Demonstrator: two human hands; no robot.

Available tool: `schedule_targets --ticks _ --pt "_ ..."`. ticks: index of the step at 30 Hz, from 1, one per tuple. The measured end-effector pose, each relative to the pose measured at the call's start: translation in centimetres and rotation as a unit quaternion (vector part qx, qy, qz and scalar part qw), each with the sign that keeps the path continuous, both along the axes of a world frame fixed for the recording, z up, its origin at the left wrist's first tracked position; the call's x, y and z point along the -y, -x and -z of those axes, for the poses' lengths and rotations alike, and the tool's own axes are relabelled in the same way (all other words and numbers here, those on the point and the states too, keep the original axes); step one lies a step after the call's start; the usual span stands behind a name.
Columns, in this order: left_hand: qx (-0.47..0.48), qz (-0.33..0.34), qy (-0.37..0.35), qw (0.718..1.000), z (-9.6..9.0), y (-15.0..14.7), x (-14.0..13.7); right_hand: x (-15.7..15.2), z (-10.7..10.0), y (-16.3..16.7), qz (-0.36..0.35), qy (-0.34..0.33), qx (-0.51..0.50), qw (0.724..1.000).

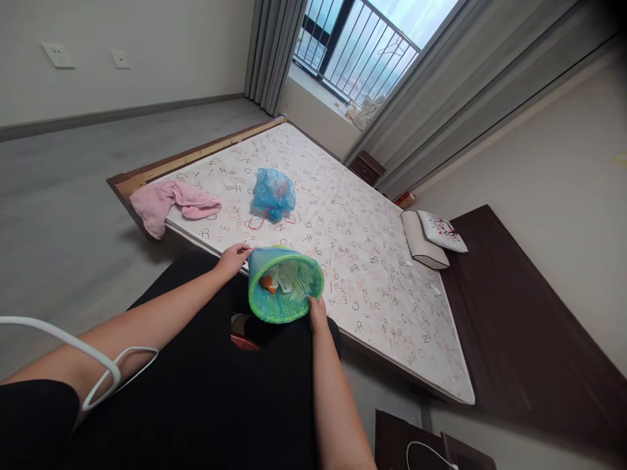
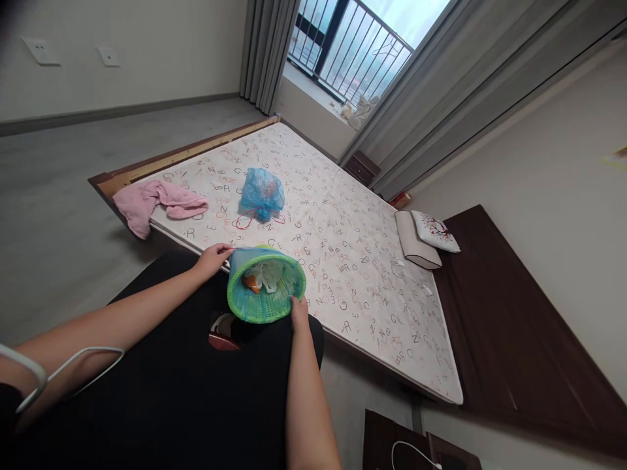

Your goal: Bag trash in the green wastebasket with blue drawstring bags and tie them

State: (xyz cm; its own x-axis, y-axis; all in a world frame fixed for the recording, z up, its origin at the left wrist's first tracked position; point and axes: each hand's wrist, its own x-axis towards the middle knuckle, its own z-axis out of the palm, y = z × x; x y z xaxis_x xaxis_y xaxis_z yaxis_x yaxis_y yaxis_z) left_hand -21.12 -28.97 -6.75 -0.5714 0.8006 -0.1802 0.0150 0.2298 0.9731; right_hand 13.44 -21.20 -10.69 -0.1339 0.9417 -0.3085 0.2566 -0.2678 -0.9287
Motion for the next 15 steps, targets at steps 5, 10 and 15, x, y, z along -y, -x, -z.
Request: schedule_targets --ticks 5,10,15 --pt "-0.051 -0.041 0.038 0.997 -0.3 1.6 0.3 0.3 -0.6 0.2 -0.022 -0.04 0.043 0.998" --pt "-0.101 0.017 0.101 0.99 0.2 2.4 0.8 0.7 -1.3 0.8 -0.023 -0.069 0.088 0.993" --pt "-0.082 0.027 0.167 0.982 1.2 2.7 0.9 1.0 -2.0 1.1 -0.052 -0.087 0.107 0.989"
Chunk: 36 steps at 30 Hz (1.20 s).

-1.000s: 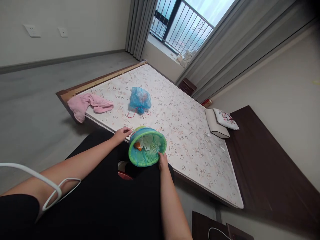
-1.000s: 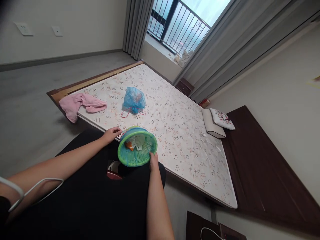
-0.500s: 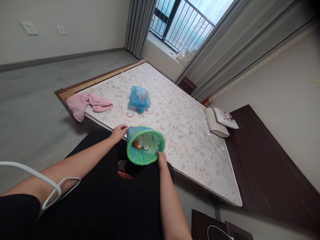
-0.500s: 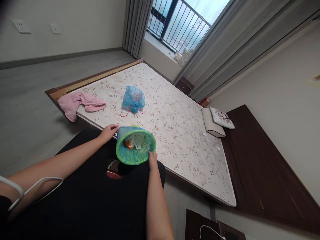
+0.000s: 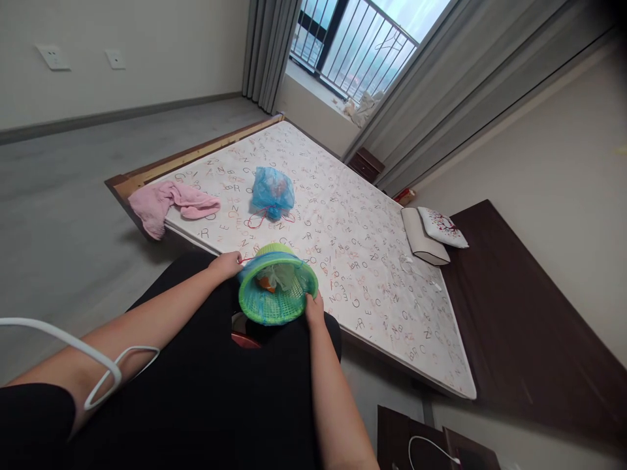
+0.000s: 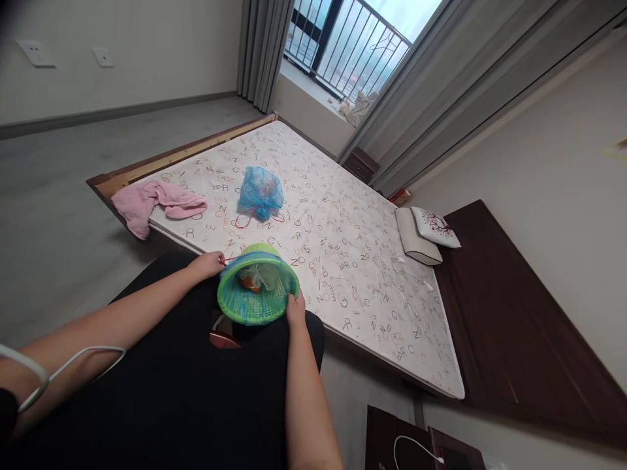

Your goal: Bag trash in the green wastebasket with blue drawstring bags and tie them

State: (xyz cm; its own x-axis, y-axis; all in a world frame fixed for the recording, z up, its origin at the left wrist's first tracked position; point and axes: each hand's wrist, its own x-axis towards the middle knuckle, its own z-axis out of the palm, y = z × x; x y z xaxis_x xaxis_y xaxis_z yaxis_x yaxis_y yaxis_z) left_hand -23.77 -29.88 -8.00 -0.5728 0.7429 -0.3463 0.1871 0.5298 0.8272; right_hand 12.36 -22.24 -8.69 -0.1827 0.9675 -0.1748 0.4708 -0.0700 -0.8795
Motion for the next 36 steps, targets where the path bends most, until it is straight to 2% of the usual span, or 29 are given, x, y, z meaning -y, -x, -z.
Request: schedule_targets --ticks 4,7,10,15,20,23,27,31,34,36 --pt "0.049 -0.071 -0.004 0.996 -0.2 0.6 -0.7 0.3 -0.6 0.0 -0.025 -0.002 0.009 1.0" --pt "0.121 -0.119 -0.044 0.984 -0.8 0.9 -1.2 0.6 -1.0 0.3 -0.042 -0.003 0.011 0.999" --pt "0.187 -0.138 -0.094 0.968 -1.5 0.9 -1.2 0.8 -1.1 0.9 -0.043 -0.005 0.015 0.999" --pt "0.251 -0.106 -0.158 0.949 -3.5 0.3 -0.5 1.0 -0.9 1.9 -0.019 -0.004 0.03 0.999" --pt "0.248 -0.041 -0.181 0.951 -5.6 -0.2 0.1 1.1 -1.0 2.1 0.005 -0.012 0.04 0.999" --pt "0.188 -0.011 -0.197 0.962 -7.1 -1.0 0.2 1.4 -1.3 2.3 0.018 -0.018 0.045 0.999" --pt "-0.01 0.039 -0.211 0.977 -9.8 -3.7 0.4 2.2 -1.7 3.5 0.033 -0.029 0.043 0.998" --pt "-0.145 0.091 -0.198 0.965 -12.2 -7.2 0.8 3.0 -2.1 4.4 0.053 -0.031 0.035 0.997" --pt "-0.217 0.176 -0.187 0.942 -12.8 -9.0 1.1 3.4 -2.2 4.4 0.062 -0.031 0.029 0.997" --pt "-0.233 0.204 -0.18 0.934 -12.7 -9.5 1.0 3.5 -2.3 4.1 0.064 -0.029 0.024 0.997"
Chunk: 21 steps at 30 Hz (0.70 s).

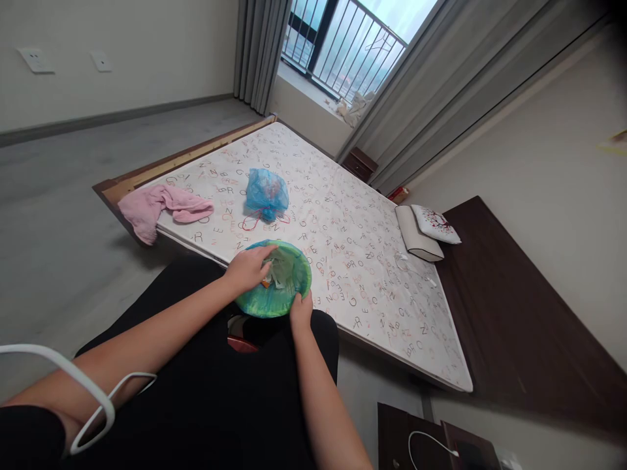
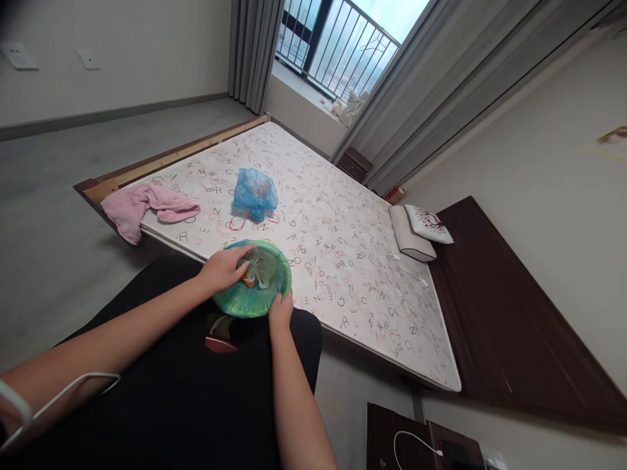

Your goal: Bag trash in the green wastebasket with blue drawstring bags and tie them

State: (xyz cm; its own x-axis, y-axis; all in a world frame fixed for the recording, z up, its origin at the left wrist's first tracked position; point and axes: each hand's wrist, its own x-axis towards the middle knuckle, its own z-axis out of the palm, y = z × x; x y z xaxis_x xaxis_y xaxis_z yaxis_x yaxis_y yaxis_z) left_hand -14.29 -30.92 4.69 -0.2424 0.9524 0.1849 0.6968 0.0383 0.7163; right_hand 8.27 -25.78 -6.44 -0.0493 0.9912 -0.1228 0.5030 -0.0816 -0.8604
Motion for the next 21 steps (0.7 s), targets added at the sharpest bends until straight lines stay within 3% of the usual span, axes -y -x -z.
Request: schedule_targets --ticks 2,4,7,9,10,13,16,18,21 --pt "0.037 -0.029 0.009 0.999 0.1 0.3 -0.4 0.1 0.0 -0.3 -0.006 0.004 -0.007 1.0" --pt "0.149 -0.105 0.002 0.983 0.1 1.5 -1.2 0.2 0.2 -0.4 -0.024 0.012 -0.015 1.0" --pt "0.354 -0.185 -0.003 0.917 -0.4 4.0 -2.5 0.4 0.4 0.2 -0.059 0.023 -0.027 0.998" --pt "0.397 -0.162 0.014 0.903 -0.8 5.0 -2.9 0.8 0.5 1.0 -0.067 0.026 -0.04 0.997" --pt "0.373 -0.137 0.018 0.917 -1.0 5.1 -2.7 1.1 0.5 1.4 -0.066 0.026 -0.048 0.996" --pt "0.181 -0.066 -0.008 0.981 -1.3 3.6 -1.5 2.2 0.5 2.7 -0.072 0.039 -0.094 0.992" --pt "0.063 -0.002 -0.005 0.998 -1.1 1.8 -0.4 2.9 0.5 2.9 -0.061 0.136 -0.166 0.975" --pt "0.092 0.04 0.036 0.994 -0.5 1.6 -0.3 2.7 0.5 2.3 -0.021 0.196 -0.214 0.957" --pt "0.273 0.07 0.111 0.953 0.8 2.9 -0.6 1.6 0.0 0.5 0.022 0.2 -0.266 0.943"
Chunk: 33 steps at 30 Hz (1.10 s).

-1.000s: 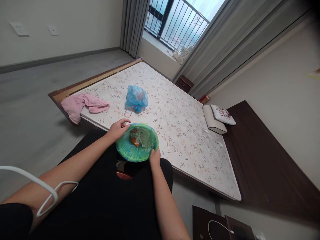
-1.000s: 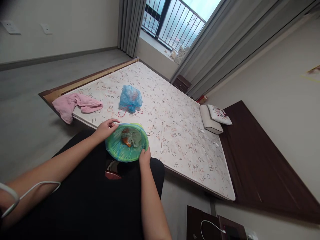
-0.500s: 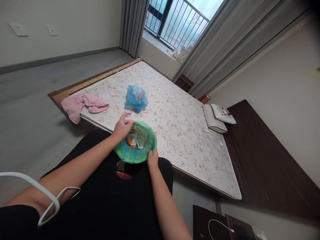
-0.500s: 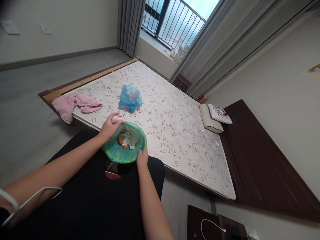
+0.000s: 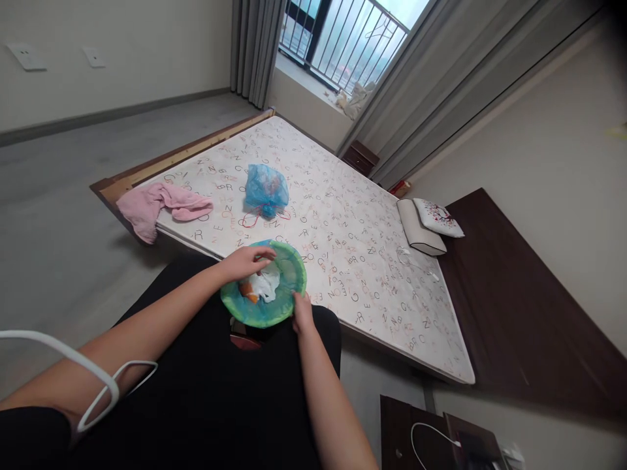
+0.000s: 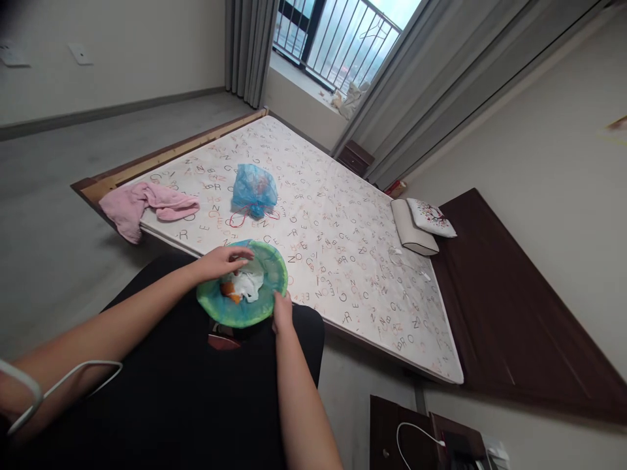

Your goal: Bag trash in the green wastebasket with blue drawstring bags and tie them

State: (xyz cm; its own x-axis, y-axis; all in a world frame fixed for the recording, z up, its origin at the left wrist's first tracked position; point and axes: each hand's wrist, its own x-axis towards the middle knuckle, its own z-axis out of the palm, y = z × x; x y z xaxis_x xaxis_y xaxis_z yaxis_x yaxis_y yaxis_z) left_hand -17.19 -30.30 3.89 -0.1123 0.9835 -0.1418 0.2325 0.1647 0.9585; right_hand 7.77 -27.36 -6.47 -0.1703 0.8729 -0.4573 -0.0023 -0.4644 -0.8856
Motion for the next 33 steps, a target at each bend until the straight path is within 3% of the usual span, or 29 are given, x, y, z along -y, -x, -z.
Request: schedule_targets --ticks 3,6,8,16,20,25,30,33 --pt "0.192 -0.068 0.023 0.979 1.1 1.9 0.0 -1.6 -1.2 -2.0 0.033 -0.008 -0.058 0.998" --pt "0.307 -0.19 -0.012 0.932 1.4 3.7 0.3 -3.0 -2.6 -3.7 0.06 0.002 -0.148 0.987" --pt "0.362 -0.237 -0.018 0.901 1.5 4.8 0.3 -3.7 -3.5 -4.5 0.054 0.013 -0.188 0.981" --pt "0.435 -0.233 0.011 0.869 2.7 6.9 0.2 -6.1 -6.3 -5.0 0.064 -0.007 -0.228 0.971" --pt "0.417 -0.219 0.019 0.882 3.0 6.3 0.2 -6.7 -7.1 -5.0 0.046 -0.009 -0.209 0.977" --pt "0.32 -0.2 0.052 0.925 3.3 6.0 0.2 -6.8 -7.4 -5.4 0.022 -0.02 -0.132 0.991" --pt "0.255 -0.107 0.157 0.948 4.8 5.8 0.6 -6.2 -7.5 -5.7 -0.077 0.009 -0.06 0.995" --pt "0.223 -0.068 0.173 0.957 5.5 5.2 0.6 -5.9 -7.3 -5.6 -0.115 0.026 -0.034 0.992"
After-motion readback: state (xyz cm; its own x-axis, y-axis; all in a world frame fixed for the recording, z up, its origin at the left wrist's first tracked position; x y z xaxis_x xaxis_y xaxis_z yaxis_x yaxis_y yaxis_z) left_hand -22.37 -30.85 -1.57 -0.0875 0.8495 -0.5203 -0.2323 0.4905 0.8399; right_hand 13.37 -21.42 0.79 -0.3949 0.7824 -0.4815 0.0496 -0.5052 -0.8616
